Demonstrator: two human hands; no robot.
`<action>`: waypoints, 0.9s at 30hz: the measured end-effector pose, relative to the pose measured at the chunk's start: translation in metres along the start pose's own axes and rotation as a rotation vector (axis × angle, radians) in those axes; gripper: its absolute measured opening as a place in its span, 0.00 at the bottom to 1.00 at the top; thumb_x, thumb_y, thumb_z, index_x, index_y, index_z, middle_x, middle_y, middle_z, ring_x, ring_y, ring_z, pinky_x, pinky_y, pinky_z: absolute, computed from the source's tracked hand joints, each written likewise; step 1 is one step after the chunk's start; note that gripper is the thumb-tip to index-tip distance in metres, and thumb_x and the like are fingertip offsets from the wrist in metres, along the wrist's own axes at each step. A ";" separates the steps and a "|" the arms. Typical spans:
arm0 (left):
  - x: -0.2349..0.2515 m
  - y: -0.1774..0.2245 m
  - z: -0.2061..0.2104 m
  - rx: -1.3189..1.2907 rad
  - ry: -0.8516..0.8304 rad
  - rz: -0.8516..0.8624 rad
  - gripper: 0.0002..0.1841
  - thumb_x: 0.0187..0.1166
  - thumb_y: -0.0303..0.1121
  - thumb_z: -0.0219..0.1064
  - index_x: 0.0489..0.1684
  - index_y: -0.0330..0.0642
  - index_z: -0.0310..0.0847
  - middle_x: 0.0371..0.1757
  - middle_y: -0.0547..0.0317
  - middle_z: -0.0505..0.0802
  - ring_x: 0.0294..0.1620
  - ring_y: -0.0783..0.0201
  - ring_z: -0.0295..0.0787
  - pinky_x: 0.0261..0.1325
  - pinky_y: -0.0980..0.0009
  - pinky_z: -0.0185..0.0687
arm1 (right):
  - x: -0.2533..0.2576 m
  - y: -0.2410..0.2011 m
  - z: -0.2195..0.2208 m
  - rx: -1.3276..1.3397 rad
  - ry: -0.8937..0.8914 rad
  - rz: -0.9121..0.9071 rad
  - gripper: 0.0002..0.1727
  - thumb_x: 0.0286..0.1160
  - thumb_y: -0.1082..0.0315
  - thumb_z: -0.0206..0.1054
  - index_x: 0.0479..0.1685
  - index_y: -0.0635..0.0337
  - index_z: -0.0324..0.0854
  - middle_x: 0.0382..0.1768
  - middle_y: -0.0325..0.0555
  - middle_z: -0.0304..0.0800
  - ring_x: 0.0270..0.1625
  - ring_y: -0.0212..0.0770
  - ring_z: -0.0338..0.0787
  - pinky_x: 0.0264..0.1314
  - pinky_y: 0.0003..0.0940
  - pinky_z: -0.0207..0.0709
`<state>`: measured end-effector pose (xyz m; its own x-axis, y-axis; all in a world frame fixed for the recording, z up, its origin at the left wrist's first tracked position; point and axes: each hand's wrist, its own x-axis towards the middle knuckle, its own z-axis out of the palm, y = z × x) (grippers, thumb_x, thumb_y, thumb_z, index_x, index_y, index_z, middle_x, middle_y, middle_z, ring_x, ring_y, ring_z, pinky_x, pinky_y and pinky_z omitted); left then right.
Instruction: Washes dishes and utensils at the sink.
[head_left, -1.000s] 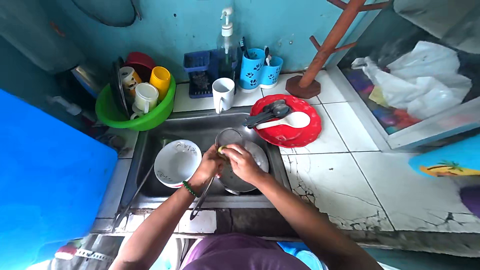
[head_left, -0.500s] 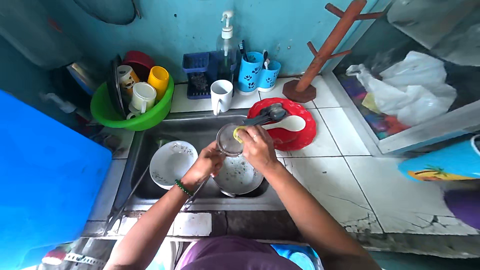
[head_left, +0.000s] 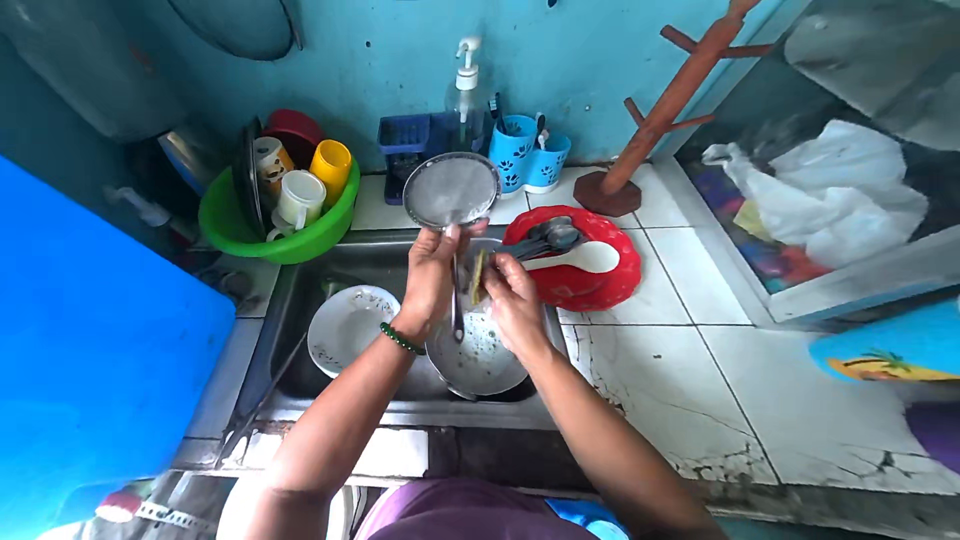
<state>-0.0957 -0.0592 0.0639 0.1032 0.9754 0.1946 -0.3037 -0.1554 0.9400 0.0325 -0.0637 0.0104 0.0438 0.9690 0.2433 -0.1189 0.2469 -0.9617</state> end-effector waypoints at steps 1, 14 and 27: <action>0.000 0.000 0.008 0.027 0.026 -0.028 0.15 0.96 0.42 0.45 0.69 0.55 0.74 0.58 0.67 0.94 0.46 0.78 0.90 0.49 0.80 0.83 | 0.002 -0.003 0.006 0.015 -0.002 -0.025 0.11 0.89 0.73 0.52 0.59 0.68 0.75 0.46 0.42 0.83 0.46 0.26 0.85 0.54 0.30 0.82; 0.016 0.012 0.017 0.152 0.021 0.008 0.12 0.90 0.29 0.54 0.48 0.37 0.86 0.44 0.62 0.94 0.43 0.76 0.87 0.51 0.78 0.82 | 0.013 -0.017 -0.003 -0.089 -0.184 -0.155 0.07 0.86 0.72 0.60 0.51 0.65 0.81 0.35 0.37 0.84 0.34 0.22 0.83 0.41 0.20 0.80; 0.050 0.048 -0.029 -0.143 0.215 0.058 0.10 0.96 0.34 0.45 0.58 0.42 0.70 0.44 0.55 0.95 0.33 0.65 0.94 0.39 0.70 0.92 | -0.026 0.056 -0.036 -0.615 -0.538 0.050 0.15 0.82 0.68 0.66 0.51 0.77 0.85 0.51 0.66 0.89 0.57 0.53 0.89 0.67 0.45 0.80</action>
<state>-0.1326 -0.0132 0.1110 -0.1176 0.9786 0.1690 -0.4356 -0.2037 0.8768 0.0599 -0.0757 -0.0544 -0.4479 0.8910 0.0748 0.4640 0.3031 -0.8323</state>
